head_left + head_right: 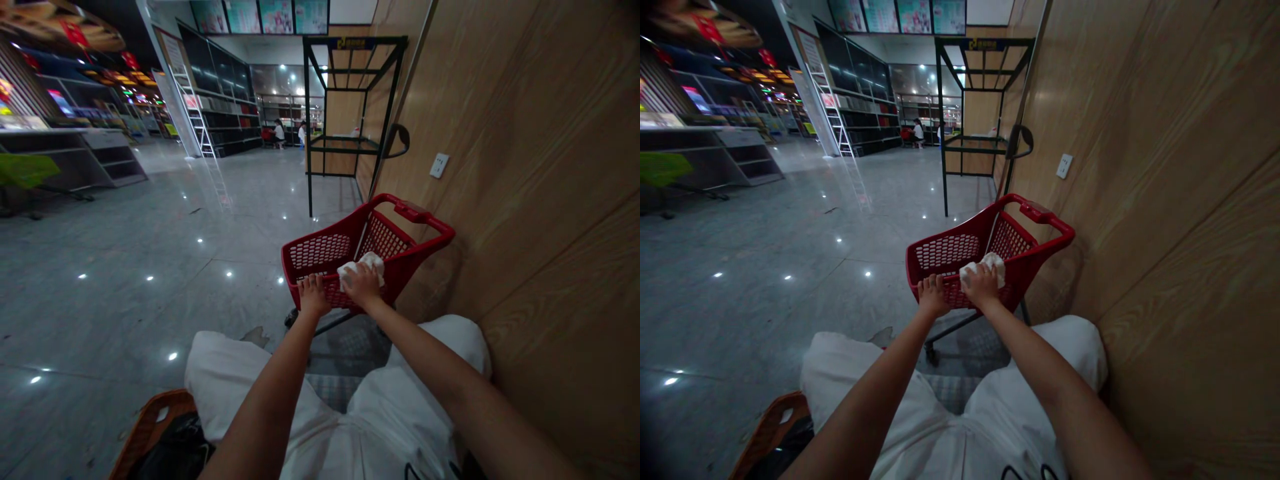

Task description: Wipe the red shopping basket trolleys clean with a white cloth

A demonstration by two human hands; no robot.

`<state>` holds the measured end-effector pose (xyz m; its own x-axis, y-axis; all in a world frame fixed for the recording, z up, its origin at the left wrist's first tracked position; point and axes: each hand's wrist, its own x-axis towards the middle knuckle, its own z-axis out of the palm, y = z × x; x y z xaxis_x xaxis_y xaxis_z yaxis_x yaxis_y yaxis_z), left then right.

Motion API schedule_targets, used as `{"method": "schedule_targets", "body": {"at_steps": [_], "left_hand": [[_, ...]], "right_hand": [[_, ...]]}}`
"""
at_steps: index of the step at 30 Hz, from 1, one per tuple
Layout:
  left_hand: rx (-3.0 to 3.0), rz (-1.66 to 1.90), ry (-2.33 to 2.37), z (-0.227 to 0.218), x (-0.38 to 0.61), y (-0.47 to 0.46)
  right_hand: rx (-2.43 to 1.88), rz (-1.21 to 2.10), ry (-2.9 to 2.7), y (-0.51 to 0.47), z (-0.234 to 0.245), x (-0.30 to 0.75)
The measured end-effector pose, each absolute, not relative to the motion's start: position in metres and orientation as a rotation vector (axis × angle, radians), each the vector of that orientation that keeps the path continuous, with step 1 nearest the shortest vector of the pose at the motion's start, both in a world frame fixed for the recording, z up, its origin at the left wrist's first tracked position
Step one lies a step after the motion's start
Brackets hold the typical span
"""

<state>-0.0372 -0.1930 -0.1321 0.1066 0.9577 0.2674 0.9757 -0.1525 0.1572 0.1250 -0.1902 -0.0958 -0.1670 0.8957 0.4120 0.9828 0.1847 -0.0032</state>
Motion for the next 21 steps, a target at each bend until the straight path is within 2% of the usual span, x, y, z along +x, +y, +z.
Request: {"method": "schedule_targets", "body": {"at_steps": [5, 10, 15, 21], "left_hand": [[-2.317, -0.465, -1.951, -0.138, -0.05, -0.192], [-2.353, -0.445, -1.95, -0.137, -0.06, -0.191], [-2.325, -0.456, -2.004, -0.141, -0.054, -0.189], [-2.312, -0.467, -1.989, -0.14, -0.047, -0.191]], "right_hand": [[-1.721, -0.313, -2.199, -0.188, -0.108, 0.076], [-1.602, -0.397, -2.395, -0.175, -0.092, 0.143], [-1.727, -0.528, -2.256, -0.178, -0.083, 0.189], [-1.598, -0.438, -2.259, -0.194, -0.109, 0.101]]}}
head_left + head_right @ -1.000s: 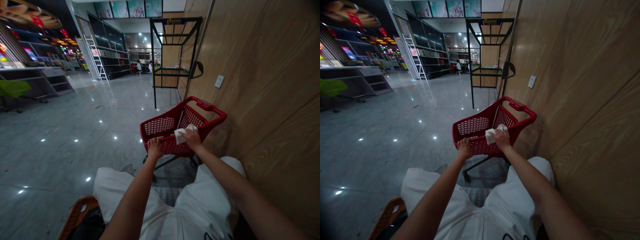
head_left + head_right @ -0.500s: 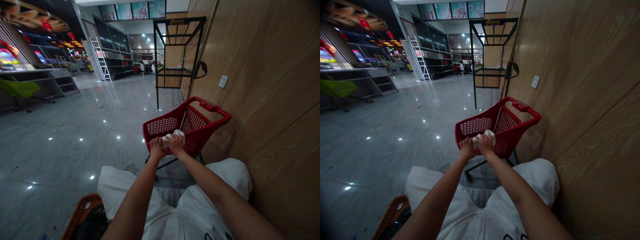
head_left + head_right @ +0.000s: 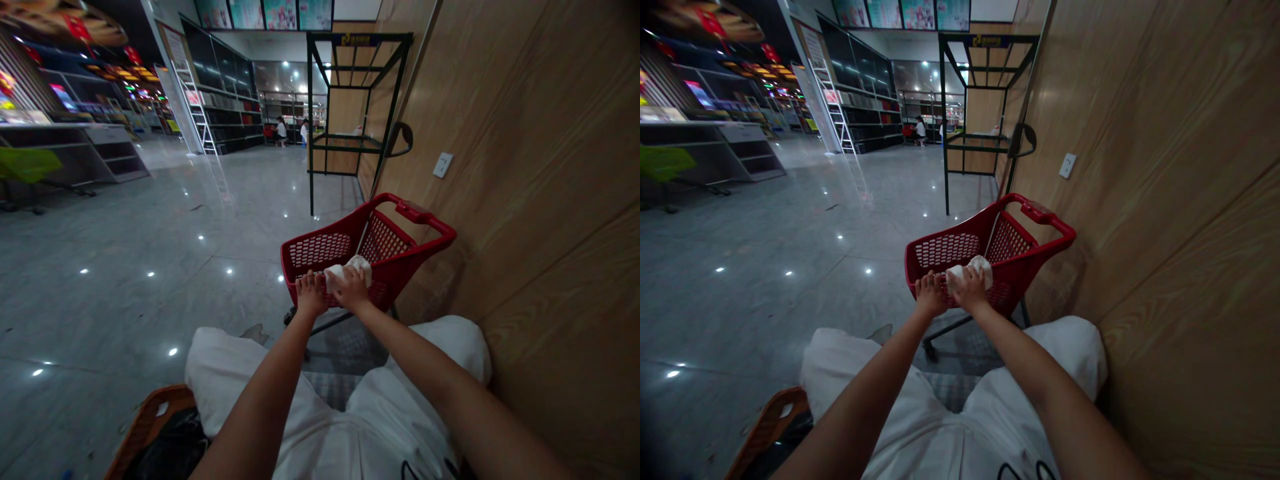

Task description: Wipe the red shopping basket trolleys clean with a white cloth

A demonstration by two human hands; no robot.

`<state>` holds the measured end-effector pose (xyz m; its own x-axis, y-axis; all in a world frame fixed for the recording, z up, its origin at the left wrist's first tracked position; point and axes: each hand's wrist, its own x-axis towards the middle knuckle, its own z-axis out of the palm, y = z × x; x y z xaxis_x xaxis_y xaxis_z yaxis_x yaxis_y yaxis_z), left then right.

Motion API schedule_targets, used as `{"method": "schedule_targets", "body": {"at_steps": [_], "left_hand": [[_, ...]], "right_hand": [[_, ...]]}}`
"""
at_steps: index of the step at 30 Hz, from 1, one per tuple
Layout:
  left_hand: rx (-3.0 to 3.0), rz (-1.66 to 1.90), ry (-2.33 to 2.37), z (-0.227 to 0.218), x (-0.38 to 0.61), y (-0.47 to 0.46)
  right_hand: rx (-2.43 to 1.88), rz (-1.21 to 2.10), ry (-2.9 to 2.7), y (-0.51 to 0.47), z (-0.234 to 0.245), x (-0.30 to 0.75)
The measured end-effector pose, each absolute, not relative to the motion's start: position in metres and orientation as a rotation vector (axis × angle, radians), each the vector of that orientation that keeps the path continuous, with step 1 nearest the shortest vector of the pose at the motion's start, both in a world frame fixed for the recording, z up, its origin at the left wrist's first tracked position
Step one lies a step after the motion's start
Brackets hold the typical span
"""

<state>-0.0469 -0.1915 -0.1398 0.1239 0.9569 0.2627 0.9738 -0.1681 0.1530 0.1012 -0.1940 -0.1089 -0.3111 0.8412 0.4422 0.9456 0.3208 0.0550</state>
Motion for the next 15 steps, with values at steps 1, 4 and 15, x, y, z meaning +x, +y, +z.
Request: {"method": "schedule_targets", "body": {"at_steps": [1, 4, 15], "left_hand": [[-2.316, -0.473, -1.977, -0.139, -0.048, -0.192], [-2.334, -0.46, -1.939, -0.136, -0.058, -0.193], [-2.393, -0.467, -1.826, -0.135, -0.073, -0.184]], "right_hand": [[-1.611, -0.427, -2.24, -0.194, -0.112, 0.086], [-1.638, -0.4, -2.246, -0.189, -0.112, 0.067], [-1.724, -0.604, -2.219, -0.176, -0.08, 0.191]]}}
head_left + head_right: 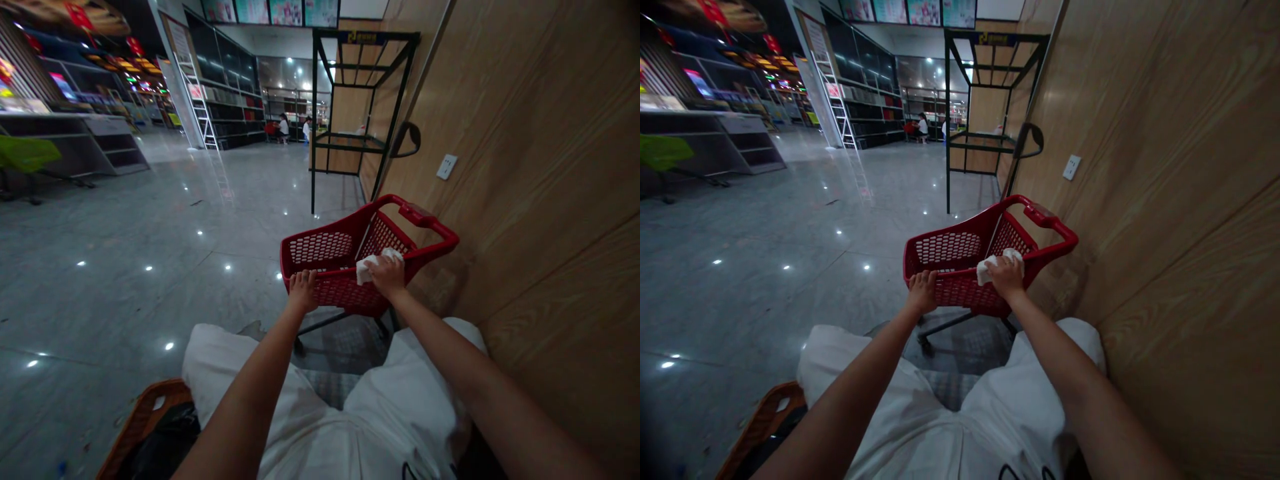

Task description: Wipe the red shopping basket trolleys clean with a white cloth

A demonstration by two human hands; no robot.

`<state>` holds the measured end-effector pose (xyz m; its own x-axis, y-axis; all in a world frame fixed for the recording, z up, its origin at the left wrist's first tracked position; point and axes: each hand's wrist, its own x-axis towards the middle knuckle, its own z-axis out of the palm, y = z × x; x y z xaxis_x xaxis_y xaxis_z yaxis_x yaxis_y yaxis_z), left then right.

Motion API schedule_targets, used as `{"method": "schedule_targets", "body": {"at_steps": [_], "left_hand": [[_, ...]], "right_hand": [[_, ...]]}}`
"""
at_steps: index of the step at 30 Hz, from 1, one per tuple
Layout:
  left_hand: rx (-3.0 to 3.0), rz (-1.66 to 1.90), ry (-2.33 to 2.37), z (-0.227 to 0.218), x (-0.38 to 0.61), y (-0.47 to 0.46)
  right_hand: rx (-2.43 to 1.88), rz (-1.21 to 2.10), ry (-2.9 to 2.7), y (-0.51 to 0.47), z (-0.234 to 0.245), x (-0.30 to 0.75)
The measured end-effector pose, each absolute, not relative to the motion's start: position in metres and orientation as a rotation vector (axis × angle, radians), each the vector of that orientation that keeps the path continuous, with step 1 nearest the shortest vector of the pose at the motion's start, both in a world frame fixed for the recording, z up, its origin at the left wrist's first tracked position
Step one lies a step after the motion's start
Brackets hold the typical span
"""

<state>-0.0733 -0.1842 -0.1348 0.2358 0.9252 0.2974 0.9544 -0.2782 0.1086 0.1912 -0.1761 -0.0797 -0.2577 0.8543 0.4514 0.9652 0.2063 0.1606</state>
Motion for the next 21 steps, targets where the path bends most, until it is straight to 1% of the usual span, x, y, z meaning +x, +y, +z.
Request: {"method": "schedule_targets", "body": {"at_steps": [4, 7, 9, 11, 13, 18, 21], "left_hand": [[-2.312, -0.497, -1.892, -0.135, -0.064, -0.186], [-2.319, -0.505, -1.864, -0.136, -0.065, -0.187], [-2.351, -0.476, -1.82, -0.136, -0.072, -0.186], [-2.382, -0.439, -1.786, -0.135, -0.081, -0.184], [-2.39, -0.423, -1.788, -0.133, -0.088, -0.182], [-2.37, -0.449, -1.832, -0.132, -0.091, -0.181], [-2.339, -0.479, -1.866, -0.136, -0.081, -0.183]], "right_hand": [[-1.665, -0.528, -2.237, -0.184, -0.099, 0.133], [-1.618, -0.475, -2.262, -0.188, -0.116, 0.078], [-1.614, -0.462, -2.264, -0.186, -0.119, 0.061], [-1.586, -0.464, -2.309, -0.183, -0.114, 0.069], [-1.561, -0.502, -2.358, -0.179, -0.104, 0.1], [-1.609, -0.722, -2.308, -0.179, -0.079, 0.197], [-1.71, -0.737, -2.187, -0.183, -0.079, 0.202]]}}
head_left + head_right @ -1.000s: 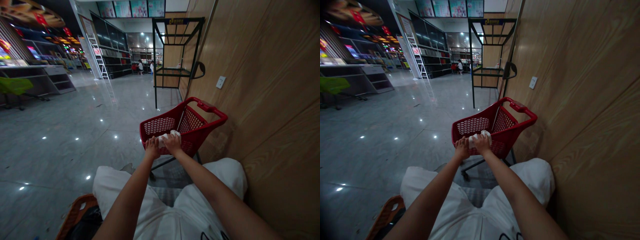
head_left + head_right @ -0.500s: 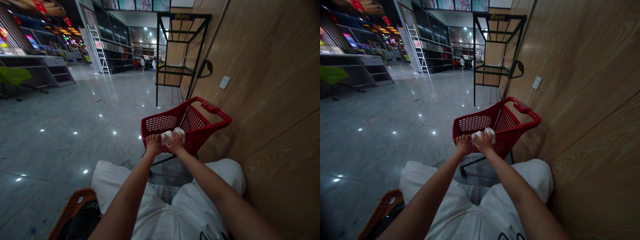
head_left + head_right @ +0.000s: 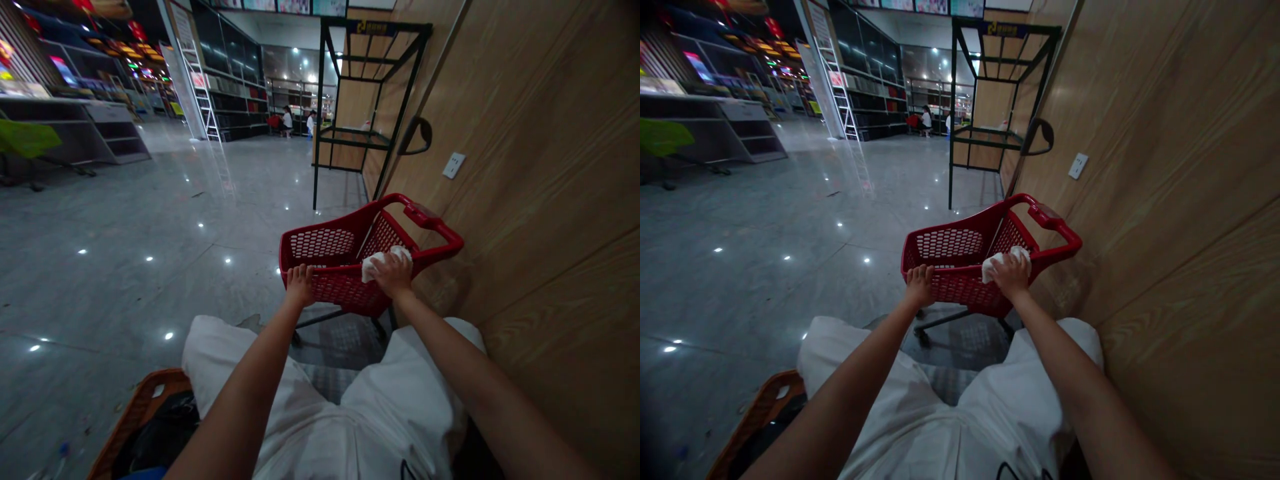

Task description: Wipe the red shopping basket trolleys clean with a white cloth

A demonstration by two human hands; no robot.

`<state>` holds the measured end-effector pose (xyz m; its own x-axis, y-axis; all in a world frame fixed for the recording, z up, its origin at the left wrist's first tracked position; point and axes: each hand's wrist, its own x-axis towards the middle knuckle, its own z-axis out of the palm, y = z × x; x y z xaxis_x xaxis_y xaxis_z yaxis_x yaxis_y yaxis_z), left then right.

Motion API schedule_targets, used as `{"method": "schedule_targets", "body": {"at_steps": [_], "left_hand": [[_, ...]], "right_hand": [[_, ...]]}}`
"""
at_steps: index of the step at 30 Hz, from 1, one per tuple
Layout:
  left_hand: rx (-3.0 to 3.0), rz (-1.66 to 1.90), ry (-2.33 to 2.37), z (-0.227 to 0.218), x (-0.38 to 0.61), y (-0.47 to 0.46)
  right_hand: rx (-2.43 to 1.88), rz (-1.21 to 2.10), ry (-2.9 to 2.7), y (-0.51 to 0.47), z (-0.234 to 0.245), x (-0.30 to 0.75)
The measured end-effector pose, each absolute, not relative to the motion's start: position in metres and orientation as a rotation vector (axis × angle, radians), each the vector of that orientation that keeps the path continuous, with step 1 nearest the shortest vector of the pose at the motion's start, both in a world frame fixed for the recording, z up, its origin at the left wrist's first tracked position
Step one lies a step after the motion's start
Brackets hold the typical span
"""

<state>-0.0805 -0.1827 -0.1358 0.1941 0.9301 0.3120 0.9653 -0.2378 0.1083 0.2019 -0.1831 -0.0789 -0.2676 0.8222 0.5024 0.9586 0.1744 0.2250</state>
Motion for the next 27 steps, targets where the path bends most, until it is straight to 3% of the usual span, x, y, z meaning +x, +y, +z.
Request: {"method": "schedule_targets", "body": {"at_steps": [9, 20, 27], "left_hand": [[-2.342, -0.404, -1.886, -0.145, -0.073, -0.184], [-2.38, -0.445, -1.865, -0.137, -0.073, -0.188], [-2.303, -0.549, -1.89, -0.146, -0.063, -0.184]], "right_hand": [[-1.691, -0.414, -2.175, -0.182, -0.11, 0.053], [-1.632, -0.663, -2.298, -0.178, -0.075, 0.186], [-1.716, -0.553, -2.228, -0.182, -0.091, 0.128]]}}
